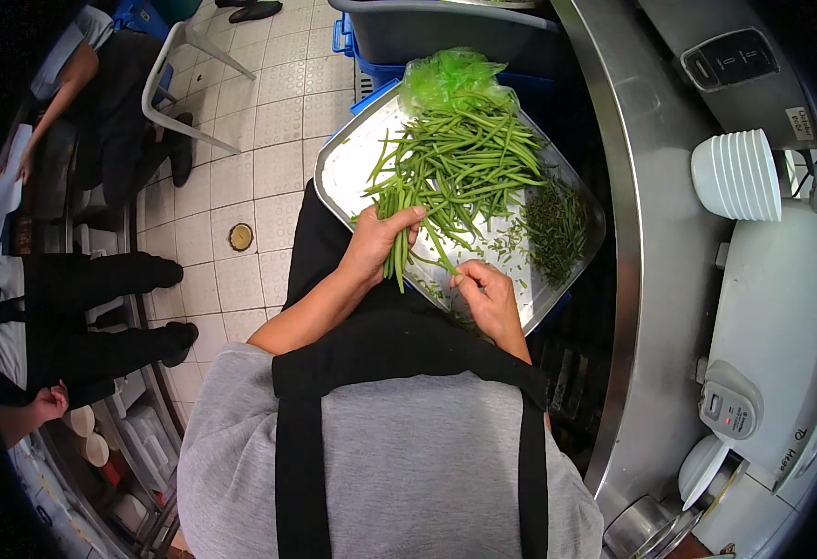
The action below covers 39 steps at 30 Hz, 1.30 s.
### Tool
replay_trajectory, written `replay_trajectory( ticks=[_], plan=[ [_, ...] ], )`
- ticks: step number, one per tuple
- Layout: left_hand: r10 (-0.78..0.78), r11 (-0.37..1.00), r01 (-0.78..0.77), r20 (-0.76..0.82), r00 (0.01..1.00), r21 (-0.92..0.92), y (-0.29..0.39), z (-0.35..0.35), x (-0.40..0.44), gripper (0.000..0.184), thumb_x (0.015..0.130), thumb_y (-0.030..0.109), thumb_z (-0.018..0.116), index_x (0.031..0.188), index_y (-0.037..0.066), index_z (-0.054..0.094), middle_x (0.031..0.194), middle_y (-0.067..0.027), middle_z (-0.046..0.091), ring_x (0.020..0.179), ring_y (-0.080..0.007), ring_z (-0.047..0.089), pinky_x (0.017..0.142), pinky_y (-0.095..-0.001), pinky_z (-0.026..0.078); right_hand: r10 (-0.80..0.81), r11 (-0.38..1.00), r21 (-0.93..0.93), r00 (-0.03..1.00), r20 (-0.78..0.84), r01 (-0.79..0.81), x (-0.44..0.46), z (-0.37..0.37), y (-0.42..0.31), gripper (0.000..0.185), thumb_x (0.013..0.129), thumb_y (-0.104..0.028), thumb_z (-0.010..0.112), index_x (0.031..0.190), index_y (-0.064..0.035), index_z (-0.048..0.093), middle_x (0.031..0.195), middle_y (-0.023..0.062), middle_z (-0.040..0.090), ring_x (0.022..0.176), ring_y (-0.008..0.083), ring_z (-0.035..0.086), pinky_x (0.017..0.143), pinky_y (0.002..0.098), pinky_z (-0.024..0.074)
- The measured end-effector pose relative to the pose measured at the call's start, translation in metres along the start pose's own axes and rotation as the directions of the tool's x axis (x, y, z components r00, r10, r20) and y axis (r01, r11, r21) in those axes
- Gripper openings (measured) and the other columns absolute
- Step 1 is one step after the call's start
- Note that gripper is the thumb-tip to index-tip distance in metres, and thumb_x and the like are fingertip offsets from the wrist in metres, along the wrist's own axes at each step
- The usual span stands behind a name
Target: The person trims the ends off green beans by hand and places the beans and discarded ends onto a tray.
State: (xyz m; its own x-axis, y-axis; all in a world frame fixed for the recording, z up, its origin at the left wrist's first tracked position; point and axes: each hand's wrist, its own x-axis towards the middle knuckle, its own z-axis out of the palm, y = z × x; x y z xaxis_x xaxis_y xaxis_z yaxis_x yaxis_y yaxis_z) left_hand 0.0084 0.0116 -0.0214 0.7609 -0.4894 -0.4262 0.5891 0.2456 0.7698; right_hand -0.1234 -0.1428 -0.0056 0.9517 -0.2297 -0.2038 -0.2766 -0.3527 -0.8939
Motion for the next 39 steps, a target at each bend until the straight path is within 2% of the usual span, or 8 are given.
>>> replay_trajectory(
  ticks=[3, 7, 10, 17, 19, 26, 31, 39],
  plan=[
    [0.033, 0.999, -0.033, -0.007, 0.999, -0.005, 0.001, 0.001, -0.002, 0.013, 0.085, 0.014, 0.067, 0.079, 0.006, 0.059, 0.063, -0.0003, 0.056, 0.054, -0.0083, 0.051, 0.049, -0.0232, 0.04, 0.182, 0.946, 0.272, 0.983, -0.005, -0.174, 0.002, -0.001, 0.007, 0.014, 0.087, -0.011, 0.055, 0.082, -0.0001, 0.061, 0.066, 0.0042, 0.056, 0.059, 0.0117, 0.051, 0.058, 0.0251, 0.0416],
    [0.093, 0.994, -0.094, -0.021, 0.995, -0.063, 0.002, 0.0, -0.001, 0.014, 0.086, 0.015, 0.066, 0.083, 0.004, 0.059, 0.064, -0.0022, 0.056, 0.055, -0.0109, 0.052, 0.051, -0.0244, 0.042, 0.171, 0.686, 0.723, 0.984, -0.056, -0.078, 0.007, 0.0, 0.023, 0.015, 0.09, -0.009, 0.05, 0.079, -0.0025, 0.057, 0.063, 0.0009, 0.05, 0.054, 0.0094, 0.045, 0.057, 0.0244, 0.0407],
    [0.099, 0.986, -0.107, -0.069, 0.993, -0.13, 0.01, -0.009, 0.004, 0.016, 0.086, 0.018, 0.065, 0.084, 0.004, 0.058, 0.063, -0.0035, 0.055, 0.056, -0.0126, 0.053, 0.054, -0.0263, 0.045, 0.299, 0.602, 0.796, 0.943, -0.147, -0.067, 0.006, -0.006, 0.021, 0.018, 0.094, -0.013, 0.051, 0.081, -0.0025, 0.058, 0.065, 0.0011, 0.051, 0.054, 0.0096, 0.046, 0.058, 0.0241, 0.0418],
    [-0.028, 0.959, 0.005, -0.078, 0.997, -0.283, 0.007, -0.016, 0.009, 0.018, 0.087, 0.018, 0.065, 0.087, 0.001, 0.059, 0.071, -0.0066, 0.058, 0.056, -0.0143, 0.054, 0.052, -0.0251, 0.046, 0.146, 0.984, 0.124, 0.98, -0.137, -0.129, -0.002, -0.003, 0.033, 0.012, 0.09, -0.014, 0.061, 0.089, -0.0024, 0.065, 0.076, 0.0058, 0.063, 0.063, 0.0125, 0.055, 0.059, 0.0271, 0.0455],
    [-0.024, 0.955, -0.009, -0.108, 0.994, -0.295, 0.008, -0.009, 0.007, 0.019, 0.088, 0.018, 0.063, 0.091, 0.0, 0.06, 0.073, -0.0087, 0.059, 0.058, -0.0157, 0.055, 0.052, -0.0241, 0.047, -0.056, 0.986, -0.169, 0.967, -0.25, 0.014, -0.001, 0.008, 0.03, 0.012, 0.087, -0.01, 0.061, 0.097, -0.0054, 0.064, 0.082, 0.0115, 0.063, 0.071, 0.0228, 0.061, 0.066, 0.0324, 0.0489],
    [0.01, 0.939, -0.036, -0.077, 0.997, -0.343, 0.012, -0.032, 0.014, 0.016, 0.09, 0.019, 0.06, 0.092, 0.003, 0.057, 0.076, -0.0069, 0.06, 0.063, -0.0154, 0.059, 0.053, -0.0265, 0.049, -0.175, 0.833, -0.549, 0.975, -0.134, 0.074, 0.01, 0.017, 0.029, 0.021, 0.085, -0.014, 0.062, 0.104, -0.0081, 0.061, 0.092, 0.0144, 0.061, 0.082, 0.0347, 0.062, 0.072, 0.0431, 0.05],
    [0.046, 0.955, -0.065, -0.071, 0.996, -0.289, 0.015, -0.035, 0.011, 0.014, 0.086, 0.013, 0.064, 0.093, 0.004, 0.054, 0.071, -0.0044, 0.057, 0.058, -0.0132, 0.054, 0.051, -0.0264, 0.046, -0.243, 0.81, -0.563, 0.967, -0.072, 0.162, 0.023, 0.022, 0.022, 0.013, 0.081, -0.015, 0.065, 0.091, -0.0077, 0.062, 0.087, 0.0136, 0.059, 0.077, 0.0354, 0.061, 0.069, 0.0445, 0.0491],
    [-0.002, 0.86, -0.083, 0.167, 0.986, 0.503, 0.016, -0.017, -0.002, 0.016, 0.083, 0.016, 0.07, 0.089, 0.003, 0.064, 0.073, 0.0002, 0.061, 0.06, -0.0073, 0.053, 0.057, -0.0226, 0.044, -0.273, 0.724, -0.647, 0.961, 0.049, 0.239, 0.017, 0.028, 0.03, 0.009, 0.079, -0.011, 0.063, 0.082, -0.0037, 0.058, 0.08, 0.0143, 0.06, 0.071, 0.0355, 0.061, 0.068, 0.0459, 0.0485]
  ],
)
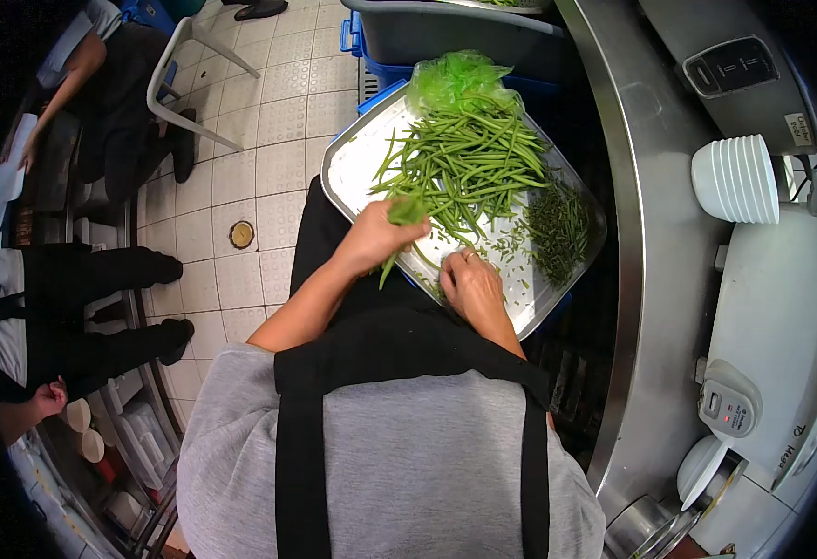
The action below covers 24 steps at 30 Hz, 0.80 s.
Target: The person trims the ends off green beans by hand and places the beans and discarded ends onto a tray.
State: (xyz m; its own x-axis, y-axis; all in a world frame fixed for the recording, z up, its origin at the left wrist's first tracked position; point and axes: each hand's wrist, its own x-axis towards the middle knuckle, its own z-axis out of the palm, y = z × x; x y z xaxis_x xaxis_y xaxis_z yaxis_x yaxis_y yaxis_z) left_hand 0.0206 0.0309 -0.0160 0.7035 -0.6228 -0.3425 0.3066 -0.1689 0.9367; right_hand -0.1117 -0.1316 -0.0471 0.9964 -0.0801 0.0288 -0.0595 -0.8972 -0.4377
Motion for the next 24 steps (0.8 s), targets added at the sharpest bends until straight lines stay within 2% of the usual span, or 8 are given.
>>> replay_trajectory(
  ticks=[3, 4, 8, 17, 20, 22, 23, 24],
  plan=[
    [0.174, 0.913, -0.211, 0.135, 0.975, 0.349, -0.016, 0.011, 0.002, 0.021, 0.081, 0.017, 0.072, 0.09, -0.001, 0.064, 0.077, -0.0042, 0.066, 0.07, -0.0109, 0.058, 0.067, -0.0285, 0.048, 0.048, 0.985, 0.167, 0.998, 0.029, -0.053, -0.001, -0.017, -0.008, 0.01, 0.079, -0.011, 0.064, 0.082, -0.0027, 0.058, 0.075, 0.0144, 0.062, 0.068, 0.0339, 0.062, 0.066, 0.0443, 0.0488],
    [0.157, 0.863, -0.217, 0.165, 0.974, 0.457, -0.014, 0.015, 0.0, 0.023, 0.079, 0.018, 0.073, 0.092, 0.001, 0.065, 0.077, -0.0122, 0.067, 0.071, -0.0198, 0.063, 0.068, -0.0342, 0.049, 0.08, 0.97, 0.227, 0.997, 0.016, -0.082, -0.002, -0.023, -0.01, 0.01, 0.079, -0.01, 0.064, 0.083, -0.0027, 0.059, 0.074, 0.014, 0.062, 0.068, 0.0333, 0.062, 0.065, 0.0435, 0.0489],
    [0.151, 0.741, -0.282, 0.259, 0.954, 0.609, -0.01, 0.022, -0.005, 0.025, 0.076, 0.02, 0.073, 0.092, 0.003, 0.065, 0.081, -0.0224, 0.065, 0.079, -0.0385, 0.063, 0.069, -0.042, 0.049, 0.161, 0.926, 0.349, 0.987, -0.023, -0.143, -0.006, -0.037, -0.013, 0.009, 0.08, -0.009, 0.065, 0.087, -0.0034, 0.061, 0.074, 0.0135, 0.063, 0.068, 0.0317, 0.063, 0.063, 0.0403, 0.049],
    [0.147, 0.769, -0.245, 0.211, 0.967, 0.59, -0.007, 0.021, -0.005, 0.027, 0.075, 0.019, 0.073, 0.092, 0.0, 0.064, 0.079, -0.0221, 0.065, 0.075, -0.0362, 0.064, 0.069, -0.0406, 0.049, 0.143, 0.944, 0.309, 0.987, -0.072, -0.114, -0.005, -0.04, -0.008, 0.01, 0.079, -0.008, 0.066, 0.087, -0.0032, 0.061, 0.077, 0.013, 0.063, 0.069, 0.0319, 0.062, 0.063, 0.0401, 0.0488],
    [0.226, 0.757, -0.309, 0.212, 0.951, 0.576, -0.008, 0.025, -0.007, 0.027, 0.075, 0.019, 0.073, 0.089, -0.001, 0.063, 0.075, -0.0213, 0.063, 0.068, -0.0319, 0.064, 0.066, -0.0403, 0.049, 0.093, 0.97, 0.236, 0.988, -0.121, -0.062, -0.004, -0.037, -0.009, 0.011, 0.078, -0.006, 0.066, 0.087, -0.0036, 0.061, 0.076, 0.0124, 0.062, 0.068, 0.0301, 0.061, 0.062, 0.0383, 0.0487],
    [0.172, 0.799, -0.277, 0.238, 0.956, 0.534, -0.004, 0.026, -0.008, 0.025, 0.077, 0.019, 0.072, 0.085, -0.001, 0.062, 0.071, -0.0176, 0.062, 0.063, -0.0266, 0.062, 0.061, -0.0372, 0.048, 0.063, 0.974, 0.226, 0.985, -0.158, -0.027, -0.004, -0.035, -0.01, 0.013, 0.077, -0.004, 0.066, 0.089, -0.0041, 0.061, 0.075, 0.011, 0.061, 0.065, 0.0255, 0.061, 0.061, 0.0348, 0.0482],
    [0.145, 0.819, -0.258, 0.25, 0.957, 0.513, -0.003, 0.025, -0.008, 0.024, 0.078, 0.019, 0.072, 0.083, -0.002, 0.061, 0.069, -0.0158, 0.062, 0.06, -0.024, 0.061, 0.059, -0.0357, 0.048, 0.125, 0.939, 0.34, 0.968, -0.218, -0.045, -0.004, -0.032, -0.006, 0.014, 0.077, -0.003, 0.066, 0.09, -0.004, 0.06, 0.074, 0.009, 0.06, 0.064, 0.0219, 0.059, 0.06, 0.0323, 0.0474],
    [0.078, 0.922, -0.171, 0.268, 0.96, 0.347, -0.005, 0.025, -0.007, 0.023, 0.079, 0.019, 0.071, 0.081, -0.001, 0.06, 0.067, -0.0132, 0.061, 0.057, -0.0212, 0.059, 0.056, -0.0333, 0.047, 0.192, 0.891, 0.451, 0.944, -0.269, -0.053, -0.004, -0.029, -0.003, 0.015, 0.078, -0.002, 0.066, 0.091, -0.0039, 0.06, 0.073, 0.007, 0.059, 0.064, 0.0183, 0.057, 0.06, 0.0299, 0.0466]
  ],
)
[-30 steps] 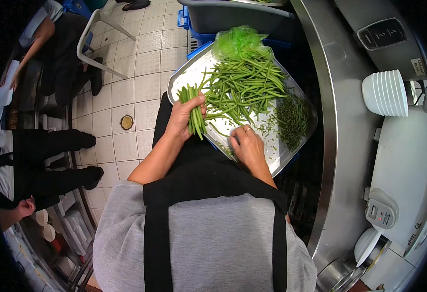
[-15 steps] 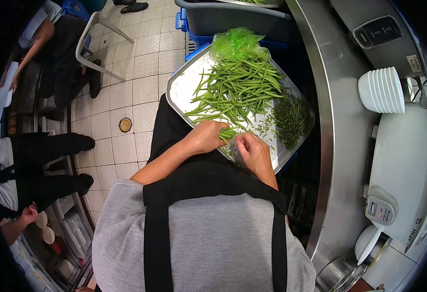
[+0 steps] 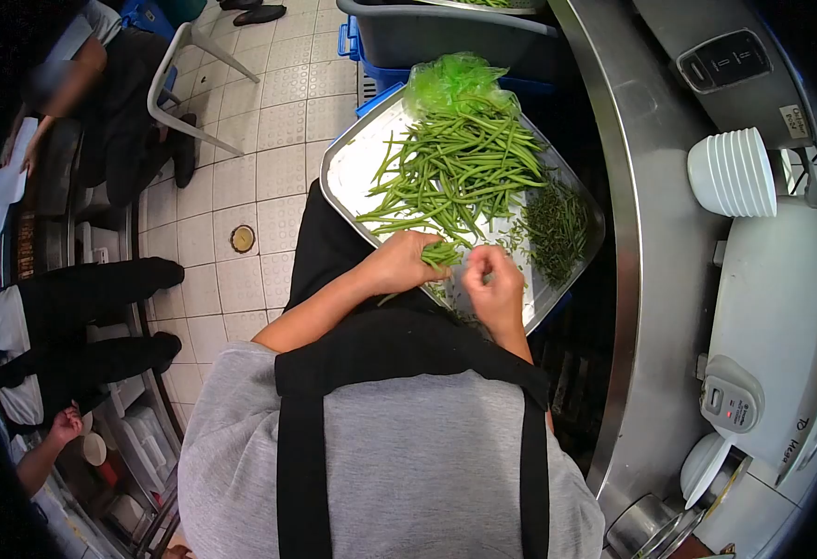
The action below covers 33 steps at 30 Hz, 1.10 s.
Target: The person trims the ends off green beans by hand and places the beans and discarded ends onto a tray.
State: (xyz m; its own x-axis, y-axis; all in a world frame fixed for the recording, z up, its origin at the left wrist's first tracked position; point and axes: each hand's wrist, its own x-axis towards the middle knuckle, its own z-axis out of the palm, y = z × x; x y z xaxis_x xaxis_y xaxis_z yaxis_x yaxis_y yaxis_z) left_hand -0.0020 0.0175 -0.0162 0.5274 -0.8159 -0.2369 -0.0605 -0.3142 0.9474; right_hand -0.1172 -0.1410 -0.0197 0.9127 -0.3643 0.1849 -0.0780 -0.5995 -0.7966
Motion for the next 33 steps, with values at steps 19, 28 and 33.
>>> replay_trajectory(
  ticks=[19, 28, 33],
  plan=[
    [-0.049, 0.435, 0.176, 0.171, 0.984, -0.883, -0.015, -0.011, -0.001, 0.019, 0.086, 0.016, 0.063, 0.095, 0.002, 0.055, 0.065, -0.0059, 0.053, 0.047, -0.0131, 0.049, 0.045, -0.0258, 0.04, 0.182, 0.974, 0.081, 0.946, 0.268, -0.211, -0.001, -0.002, -0.027, 0.013, 0.085, -0.011, 0.065, 0.092, -0.0008, 0.066, 0.078, 0.0107, 0.062, 0.069, 0.0219, 0.06, 0.063, 0.0289, 0.0469],
    [-0.122, 0.643, 0.03, -0.064, 0.991, -0.765, -0.002, -0.006, -0.002, 0.018, 0.083, 0.02, 0.068, 0.085, 0.004, 0.061, 0.07, -0.0037, 0.06, 0.057, -0.0111, 0.055, 0.051, -0.0246, 0.044, 0.258, 0.86, 0.378, 0.931, 0.257, -0.343, -0.008, 0.004, 0.003, 0.014, 0.089, -0.013, 0.062, 0.094, 0.0008, 0.064, 0.07, 0.0013, 0.061, 0.062, 0.0076, 0.055, 0.056, 0.0239, 0.0445],
    [-0.084, 0.632, -0.041, -0.121, 0.989, -0.774, 0.013, -0.004, -0.008, 0.016, 0.085, 0.02, 0.066, 0.087, 0.005, 0.059, 0.071, -0.0036, 0.058, 0.057, -0.0109, 0.054, 0.052, -0.0249, 0.044, 0.361, 0.542, 0.769, 0.92, 0.151, -0.339, -0.005, -0.001, 0.018, 0.008, 0.09, -0.01, 0.059, 0.089, -0.0015, 0.06, 0.071, 0.0022, 0.058, 0.061, 0.0111, 0.055, 0.056, 0.0234, 0.0418]
  ],
)
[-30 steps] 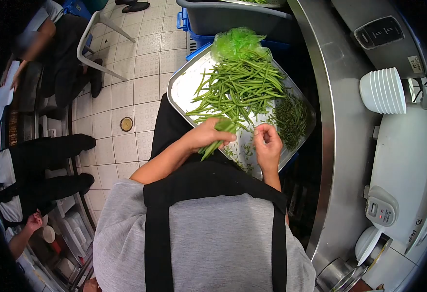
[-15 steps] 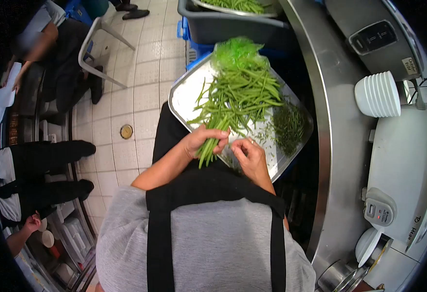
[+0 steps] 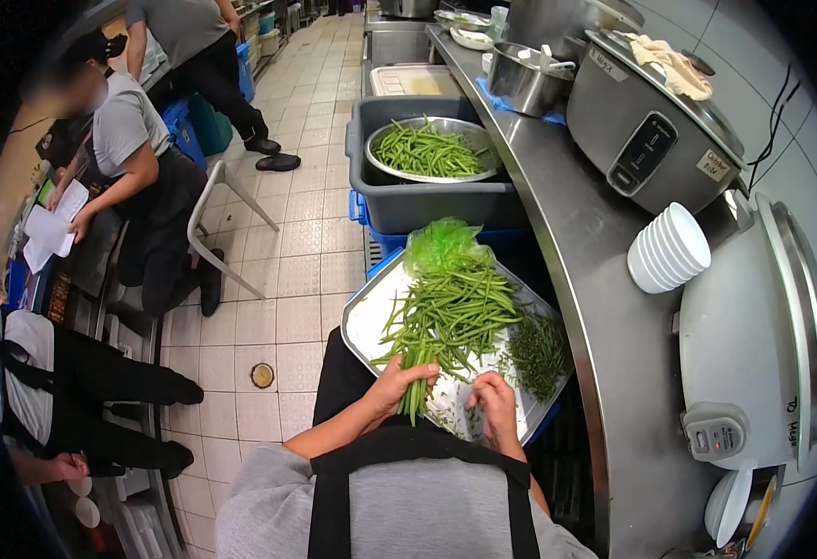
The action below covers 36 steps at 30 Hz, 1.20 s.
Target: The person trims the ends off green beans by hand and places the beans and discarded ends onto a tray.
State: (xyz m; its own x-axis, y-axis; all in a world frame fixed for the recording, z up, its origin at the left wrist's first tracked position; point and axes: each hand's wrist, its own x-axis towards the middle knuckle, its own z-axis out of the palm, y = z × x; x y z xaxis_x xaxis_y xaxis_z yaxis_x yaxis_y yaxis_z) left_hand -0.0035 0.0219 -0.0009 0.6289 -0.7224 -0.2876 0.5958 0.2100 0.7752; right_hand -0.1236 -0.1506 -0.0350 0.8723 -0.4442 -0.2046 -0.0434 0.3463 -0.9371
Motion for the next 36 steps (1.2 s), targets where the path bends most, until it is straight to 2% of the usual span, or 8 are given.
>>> replay_trajectory(
  ticks=[8, 12, 14, 16, 19, 22, 25, 36],
  plan=[
    [0.314, 0.947, -0.304, -0.107, 0.943, 0.103, 0.129, 0.015, 0.091, 0.022, 0.084, 0.026, 0.069, 0.081, 0.007, 0.057, 0.059, -0.0064, 0.058, 0.051, -0.0156, 0.057, 0.048, -0.0295, 0.047, -0.007, 0.992, -0.128, 0.999, -0.035, 0.002, -0.012, -0.032, -0.005, 0.011, 0.091, -0.011, 0.06, 0.092, 0.0001, 0.062, 0.074, 0.003, 0.06, 0.063, 0.0108, 0.055, 0.062, 0.0244, 0.0448],
    [0.405, 0.889, -0.43, -0.17, 0.898, -0.155, 0.235, 0.032, 0.197, 0.031, 0.082, 0.033, 0.075, 0.09, 0.007, 0.058, 0.074, -0.0089, 0.061, 0.062, -0.0206, 0.061, 0.051, -0.0339, 0.05, -0.047, 0.97, -0.24, 0.998, -0.041, 0.036, -0.021, -0.034, 0.001, 0.014, 0.092, -0.013, 0.06, 0.091, 0.0005, 0.062, 0.073, 0.0019, 0.059, 0.063, 0.0088, 0.053, 0.061, 0.0235, 0.0435],
    [0.368, 0.904, -0.373, -0.062, 0.928, -0.21, 0.263, 0.014, 0.256, 0.055, 0.086, 0.053, 0.062, 0.112, 0.004, 0.058, 0.1, -0.0156, 0.064, 0.093, -0.0308, 0.062, 0.085, -0.047, 0.049, -0.089, 0.943, -0.326, 0.994, -0.058, 0.066, -0.024, -0.038, 0.008, 0.016, 0.092, -0.015, 0.062, 0.089, 0.0003, 0.064, 0.069, 0.0009, 0.057, 0.06, 0.0066, 0.051, 0.058, 0.0227, 0.0422],
    [0.364, 0.927, -0.364, -0.443, 0.819, 0.09, 0.261, 0.035, 0.241, 0.073, 0.087, 0.061, 0.054, 0.128, 0.001, 0.051, 0.127, -0.02, 0.055, 0.119, -0.0336, 0.05, 0.103, -0.0493, 0.034, -0.218, 0.732, -0.671, 0.974, -0.059, 0.123, -0.031, -0.041, 0.005, 0.013, 0.089, -0.015, 0.062, 0.088, -0.0018, 0.063, 0.072, 0.0079, 0.06, 0.064, 0.0187, 0.058, 0.061, 0.0314, 0.0458],
    [0.459, 0.88, -0.396, -0.256, 0.851, 0.264, 0.217, -0.026, 0.284, 0.071, 0.089, 0.057, 0.051, 0.133, 0.001, 0.049, 0.141, -0.0241, 0.041, 0.132, -0.0367, 0.037, 0.109, -0.0466, 0.026, -0.37, 0.445, -0.872, 0.928, 0.028, 0.204, -0.042, -0.041, 0.001, 0.008, 0.086, -0.01, 0.058, 0.088, -0.0036, 0.063, 0.08, 0.0175, 0.06, 0.079, 0.0369, 0.059, 0.069, 0.0432, 0.0473],
    [0.829, 0.141, -0.258, 0.028, 0.558, 0.956, 0.185, -0.041, 0.242, 0.055, 0.09, 0.044, 0.055, 0.123, 0.0, 0.057, 0.137, -0.0251, 0.043, 0.127, -0.0405, 0.04, 0.107, -0.0449, 0.03, -0.384, 0.413, -0.89, 0.923, 0.023, 0.195, -0.043, -0.057, 0.024, 0.008, 0.085, -0.009, 0.058, 0.089, -0.0035, 0.063, 0.079, 0.0173, 0.06, 0.077, 0.0356, 0.06, 0.069, 0.0429, 0.0472],
    [0.923, -0.097, -0.358, 0.219, 0.317, 0.929, 0.156, -0.035, 0.191, 0.039, 0.087, 0.029, 0.061, 0.111, -0.001, 0.062, 0.129, -0.0242, 0.049, 0.121, -0.041, 0.044, 0.104, -0.0432, 0.033, -0.426, 0.432, -0.873, 0.904, 0.024, 0.227, -0.045, -0.047, 0.012, 0.008, 0.085, -0.007, 0.058, 0.09, -0.0036, 0.063, 0.081, 0.0165, 0.06, 0.075, 0.0353, 0.06, 0.067, 0.0419, 0.048],
    [0.502, 0.177, -0.144, 0.036, 0.864, 0.974, -0.008, -0.106, 0.068, 0.03, 0.08, 0.018, 0.066, 0.105, 0.002, 0.064, 0.122, -0.0185, 0.055, 0.115, -0.0352, 0.052, 0.098, -0.0403, 0.041, -0.496, 0.404, -0.872, 0.867, 0.044, 0.276, -0.05, -0.051, 0.02, 0.009, 0.087, -0.008, 0.06, 0.09, -0.0013, 0.065, 0.083, 0.0164, 0.065, 0.077, 0.0344, 0.063, 0.069, 0.0386, 0.0497]
  ],
)
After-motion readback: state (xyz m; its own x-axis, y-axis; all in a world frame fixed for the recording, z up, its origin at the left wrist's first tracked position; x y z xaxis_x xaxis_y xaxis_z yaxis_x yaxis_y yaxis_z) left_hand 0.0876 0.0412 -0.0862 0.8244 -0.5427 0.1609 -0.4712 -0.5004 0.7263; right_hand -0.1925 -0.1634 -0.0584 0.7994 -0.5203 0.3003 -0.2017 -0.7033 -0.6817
